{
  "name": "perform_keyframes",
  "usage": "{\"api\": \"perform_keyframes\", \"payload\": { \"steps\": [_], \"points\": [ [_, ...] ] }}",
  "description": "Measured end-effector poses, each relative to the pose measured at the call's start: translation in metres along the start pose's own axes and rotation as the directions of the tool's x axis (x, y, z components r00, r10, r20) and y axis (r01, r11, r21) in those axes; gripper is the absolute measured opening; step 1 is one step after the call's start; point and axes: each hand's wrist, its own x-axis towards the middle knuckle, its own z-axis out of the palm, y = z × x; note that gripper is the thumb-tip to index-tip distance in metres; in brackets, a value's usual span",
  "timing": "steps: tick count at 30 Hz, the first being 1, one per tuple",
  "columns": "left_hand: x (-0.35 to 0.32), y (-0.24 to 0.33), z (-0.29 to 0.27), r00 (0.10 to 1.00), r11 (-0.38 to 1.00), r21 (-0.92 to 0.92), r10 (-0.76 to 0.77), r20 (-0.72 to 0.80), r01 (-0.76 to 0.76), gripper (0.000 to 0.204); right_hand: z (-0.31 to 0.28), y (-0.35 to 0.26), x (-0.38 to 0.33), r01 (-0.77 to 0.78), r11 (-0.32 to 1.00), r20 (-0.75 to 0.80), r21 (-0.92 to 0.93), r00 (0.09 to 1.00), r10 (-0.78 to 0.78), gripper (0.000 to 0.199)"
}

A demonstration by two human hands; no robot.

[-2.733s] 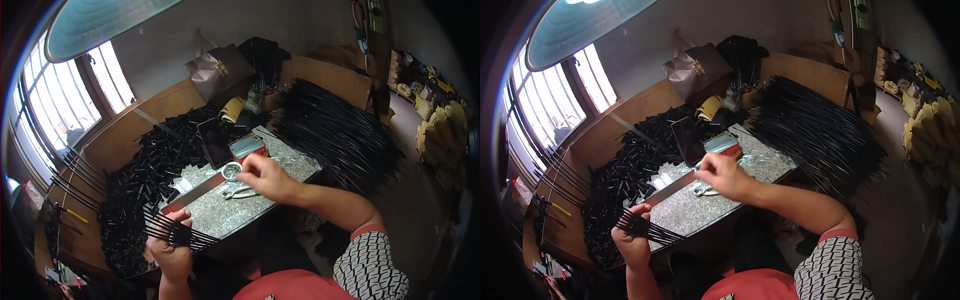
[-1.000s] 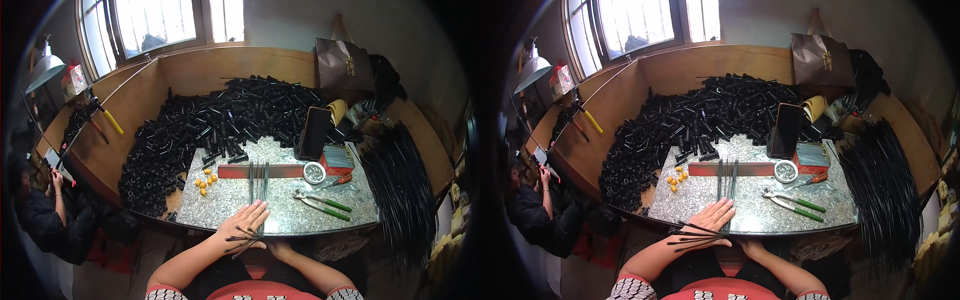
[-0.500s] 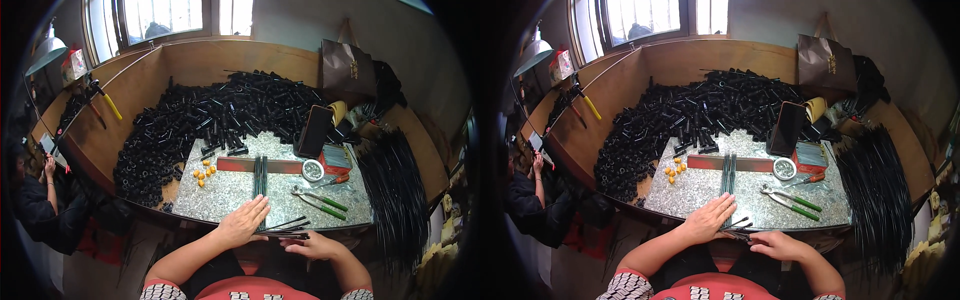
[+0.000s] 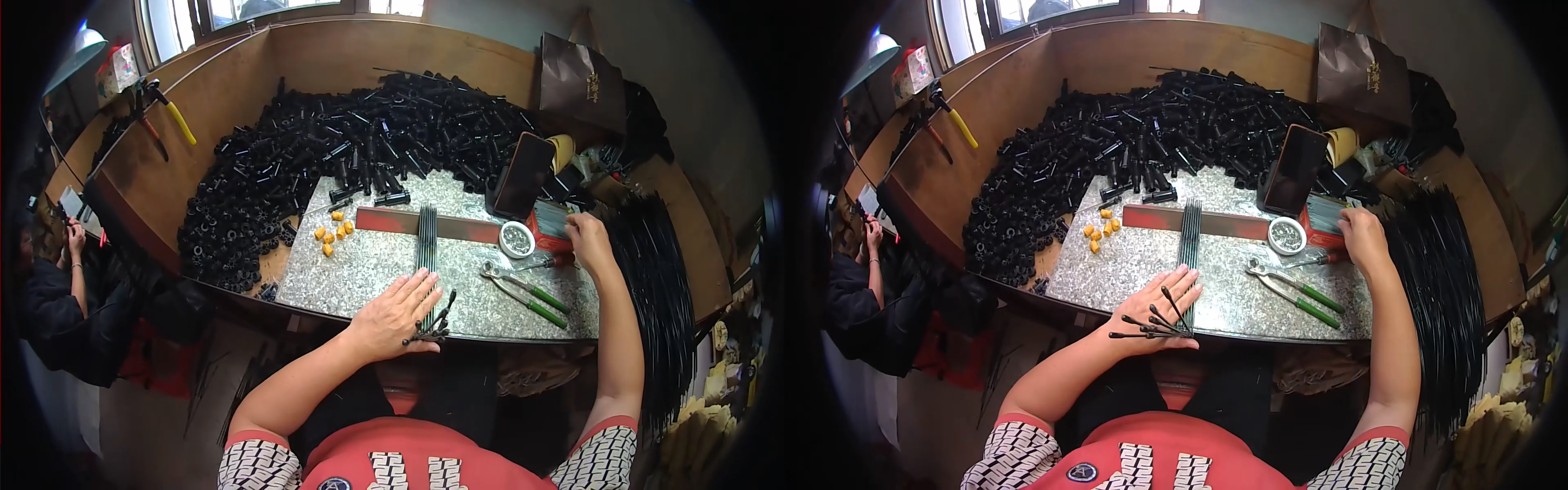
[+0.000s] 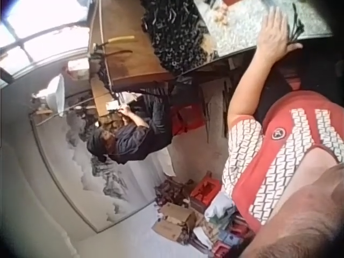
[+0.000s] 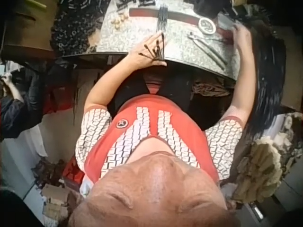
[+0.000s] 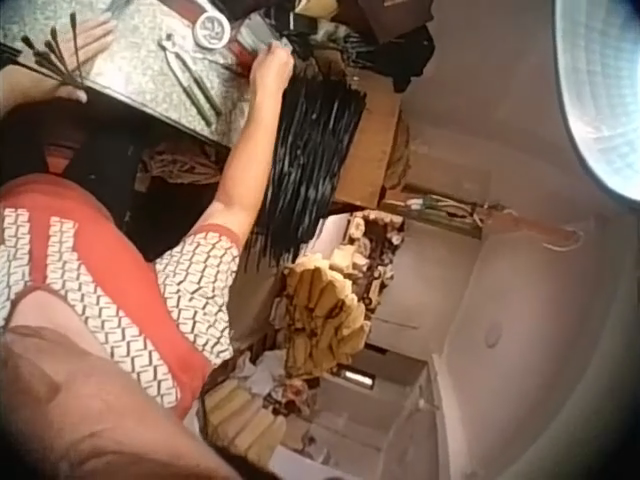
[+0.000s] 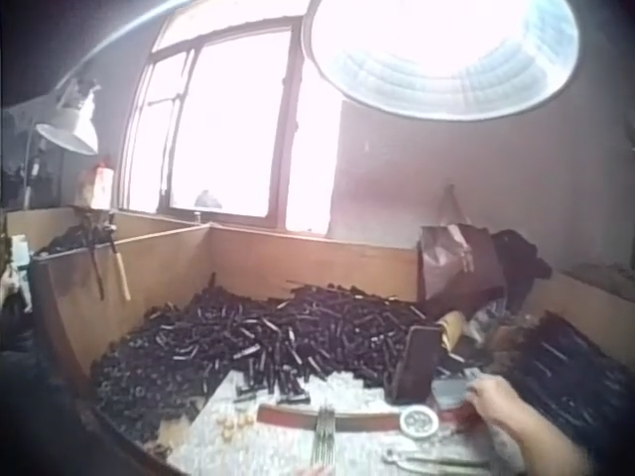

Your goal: Assembling small plastic components onto black cables at a workbench.

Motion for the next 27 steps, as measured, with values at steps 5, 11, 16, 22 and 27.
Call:
{"api": "perform_keyframes", "payload": {
  "steps": [5, 11, 16, 22, 27],
  "points": [
    [-0.006, 0.0, 0.001, 1.0, 0.999, 0.034, -0.011, -0.009, 0.011, 0.087, 0.021, 0.014, 0.007, -0.038, 0.977, 0.064, -0.211, 0.997, 0.053, 0.02],
    [-0.01, 0.003, -0.01, 0.999, 1.0, 0.015, 0.011, -0.05, -0.01, 0.097, 0.029, 0.012, 0.009, -0.082, 0.966, 0.164, -0.247, 0.978, 0.125, 0.013],
    [-0.037, -0.009, -0.02, 0.964, 0.999, -0.016, -0.036, -0.264, 0.033, 0.087, 0.03, 0.017, 0.006, 0.015, 0.974, 0.051, -0.225, 0.999, -0.003, 0.009],
    [-0.054, -0.065, -0.023, 0.679, 0.827, -0.055, -0.495, -0.542, 0.559, 0.063, 0.031, 0.028, 0.011, -0.024, 0.967, 0.129, -0.254, 0.99, 0.058, 0.011],
    [-0.048, -0.081, -0.027, 0.644, 0.757, -0.178, -0.635, -0.427, 0.629, 0.069, 0.034, 0.033, 0.012, 0.036, 0.967, 0.105, -0.252, 0.994, -0.009, 0.012]
  ]
}}
